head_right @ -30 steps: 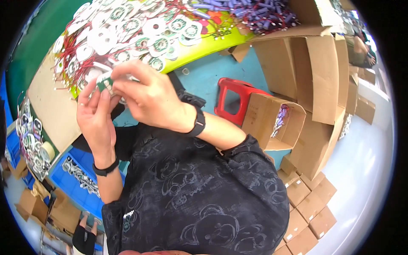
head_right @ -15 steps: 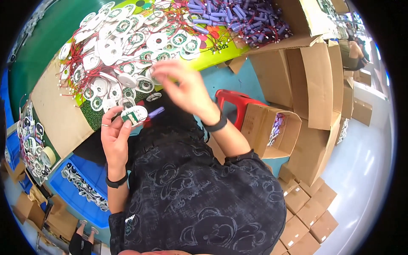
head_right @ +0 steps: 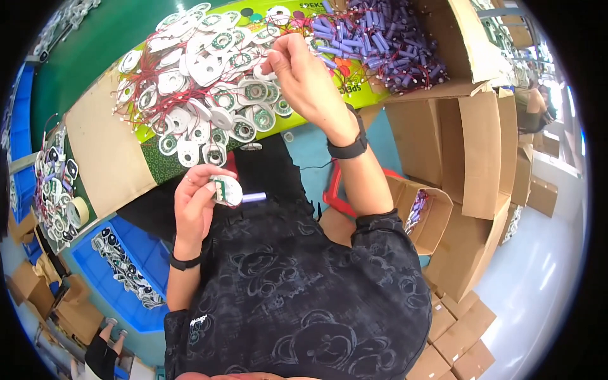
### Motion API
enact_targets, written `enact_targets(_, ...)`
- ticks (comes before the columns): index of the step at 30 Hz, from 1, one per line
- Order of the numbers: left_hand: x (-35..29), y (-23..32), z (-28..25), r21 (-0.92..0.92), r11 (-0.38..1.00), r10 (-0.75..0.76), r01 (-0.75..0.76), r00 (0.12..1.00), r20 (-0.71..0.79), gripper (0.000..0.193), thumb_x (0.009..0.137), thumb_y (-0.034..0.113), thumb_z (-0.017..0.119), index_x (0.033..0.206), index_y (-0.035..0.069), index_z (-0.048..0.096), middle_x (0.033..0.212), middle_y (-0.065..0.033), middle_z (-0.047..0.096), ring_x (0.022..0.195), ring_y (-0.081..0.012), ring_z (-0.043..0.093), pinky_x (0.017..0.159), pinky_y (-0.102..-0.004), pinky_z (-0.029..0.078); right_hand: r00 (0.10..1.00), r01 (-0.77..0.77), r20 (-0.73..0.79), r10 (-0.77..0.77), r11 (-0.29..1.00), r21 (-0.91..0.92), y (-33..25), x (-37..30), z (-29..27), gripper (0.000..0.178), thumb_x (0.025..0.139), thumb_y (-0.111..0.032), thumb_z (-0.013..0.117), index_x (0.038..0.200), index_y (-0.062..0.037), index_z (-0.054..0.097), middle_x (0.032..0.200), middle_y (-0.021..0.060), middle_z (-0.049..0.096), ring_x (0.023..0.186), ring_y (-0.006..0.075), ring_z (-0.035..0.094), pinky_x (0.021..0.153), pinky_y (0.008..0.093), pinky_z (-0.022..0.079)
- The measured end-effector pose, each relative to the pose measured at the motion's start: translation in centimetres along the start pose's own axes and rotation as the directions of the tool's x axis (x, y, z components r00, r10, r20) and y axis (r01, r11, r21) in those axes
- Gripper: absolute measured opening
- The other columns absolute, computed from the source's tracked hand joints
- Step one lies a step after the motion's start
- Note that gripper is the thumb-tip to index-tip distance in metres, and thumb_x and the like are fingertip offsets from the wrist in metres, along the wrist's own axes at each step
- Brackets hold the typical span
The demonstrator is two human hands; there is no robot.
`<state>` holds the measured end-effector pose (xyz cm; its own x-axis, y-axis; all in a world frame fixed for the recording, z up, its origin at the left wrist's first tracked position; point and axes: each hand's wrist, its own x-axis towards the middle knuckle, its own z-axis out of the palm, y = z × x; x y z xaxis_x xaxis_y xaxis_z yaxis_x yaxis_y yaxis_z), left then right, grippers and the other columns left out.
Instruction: The recorder is assembling small electronic components by attaching purple pieces to white circular bases using red wires and then placing the finished units into a blue storage bin.
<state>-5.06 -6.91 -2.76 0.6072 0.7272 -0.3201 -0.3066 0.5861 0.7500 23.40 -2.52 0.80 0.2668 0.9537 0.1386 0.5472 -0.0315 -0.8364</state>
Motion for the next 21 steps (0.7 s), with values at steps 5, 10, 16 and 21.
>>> enact_targets(5, 3.4, -0.5, -0.3, 0.08, 0.997, -0.006, -0.002, 0.995, 0.102, 0.017, 0.092, 0.006, 0.045, 0.097, -0.002, 0.059, 0.087, -0.0119, 0.063, 0.072, -0.0157, 0.058, 0.064, -0.0273, 0.048, 0.989, 0.056, 0.142, -0.033, 0.985, -0.162, -2.3, 1.2, -0.5, 0.013, 0.1, -0.015, 0.058, 0.1, -0.0019, 0.055, 0.088, 0.0165, 0.068, 0.088, 0.0362, 0.067, 0.074, 0.0415, 0.052)
enact_targets(10, 3.6, 0.7, 0.7, 0.05, 0.999, -0.016, 0.016, 1.0, 0.013, 0.019, 0.097, 0.01, 0.047, 0.085, 0.002, 0.06, 0.065, 0.0038, 0.046, 0.053, -0.0038, 0.039, 0.047, -0.0201, 0.03, 0.951, 0.285, 0.198, -0.237, 0.92, -0.268, 0.4, -0.6, 0.0, 0.011, 0.092, -0.013, 0.066, 0.095, -0.0028, 0.063, 0.085, 0.0159, 0.064, 0.082, 0.0354, 0.064, 0.071, 0.0439, 0.051)
enact_targets(16, 3.3, 0.8, 1.0, 0.088, 0.992, -0.088, 0.091, 0.996, -0.031, 0.024, 0.103, 0.016, 0.05, 0.088, 0.002, 0.061, 0.062, 0.0083, 0.041, 0.05, 0.0, 0.033, 0.045, -0.0185, 0.026, 0.977, 0.193, 0.129, -0.169, 0.961, -0.2, 3.0, -1.0, 0.5, 0.02, 0.09, -0.017, 0.072, 0.104, -0.0033, 0.067, 0.099, 0.0151, 0.067, 0.093, 0.0335, 0.066, 0.08, 0.0411, 0.053)
enact_targets(21, 3.4, 0.0, 1.7, 0.045, 0.99, -0.136, 0.135, 0.991, 0.003, 0.022, 0.103, 0.016, 0.053, 0.089, 0.001, 0.061, 0.062, 0.0083, 0.041, 0.05, 0.0002, 0.033, 0.045, -0.0188, 0.026, 0.827, 0.231, -0.308, -0.471, 0.783, -0.578, 4.4, 5.9, 0.9, 0.03, 0.083, -0.021, 0.078, 0.107, -0.0038, 0.07, 0.11, 0.0156, 0.066, 0.103, 0.0353, 0.063, 0.096, 0.0459, 0.047)
